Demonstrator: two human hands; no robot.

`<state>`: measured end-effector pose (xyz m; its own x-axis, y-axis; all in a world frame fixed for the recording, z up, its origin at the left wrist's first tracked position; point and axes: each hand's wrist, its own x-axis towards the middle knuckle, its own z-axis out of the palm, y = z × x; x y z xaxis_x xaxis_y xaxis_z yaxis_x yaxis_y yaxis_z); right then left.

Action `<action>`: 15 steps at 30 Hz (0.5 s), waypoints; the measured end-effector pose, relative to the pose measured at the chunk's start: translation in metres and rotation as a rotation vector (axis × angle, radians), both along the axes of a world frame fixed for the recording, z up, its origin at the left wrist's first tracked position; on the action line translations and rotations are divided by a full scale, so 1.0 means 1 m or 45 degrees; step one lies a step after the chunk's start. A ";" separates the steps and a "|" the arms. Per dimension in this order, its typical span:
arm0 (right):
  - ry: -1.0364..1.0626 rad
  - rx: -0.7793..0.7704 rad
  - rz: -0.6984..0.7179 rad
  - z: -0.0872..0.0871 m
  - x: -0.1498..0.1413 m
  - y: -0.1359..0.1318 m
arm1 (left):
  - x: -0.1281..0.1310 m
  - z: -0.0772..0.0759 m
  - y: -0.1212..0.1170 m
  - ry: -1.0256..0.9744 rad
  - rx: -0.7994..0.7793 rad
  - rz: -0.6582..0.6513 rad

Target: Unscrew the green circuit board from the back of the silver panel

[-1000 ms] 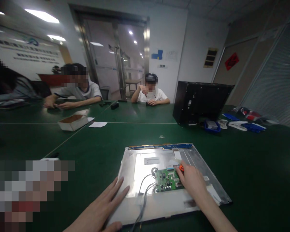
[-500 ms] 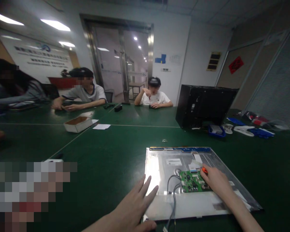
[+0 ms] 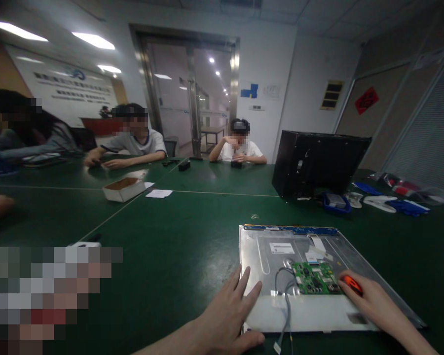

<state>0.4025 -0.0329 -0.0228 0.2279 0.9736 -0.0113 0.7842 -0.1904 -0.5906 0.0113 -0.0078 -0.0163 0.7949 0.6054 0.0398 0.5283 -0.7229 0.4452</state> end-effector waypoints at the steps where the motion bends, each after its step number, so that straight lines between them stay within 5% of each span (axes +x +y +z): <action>1: 0.024 0.035 -0.012 -0.003 0.000 -0.005 | 0.001 -0.002 0.001 -0.003 0.003 0.006; 9: -0.191 0.296 0.113 -0.022 0.005 -0.019 | 0.000 -0.006 0.002 0.045 -0.014 0.000; 15: -0.415 0.298 0.219 -0.031 0.018 -0.019 | -0.003 -0.006 0.001 0.054 -0.027 0.004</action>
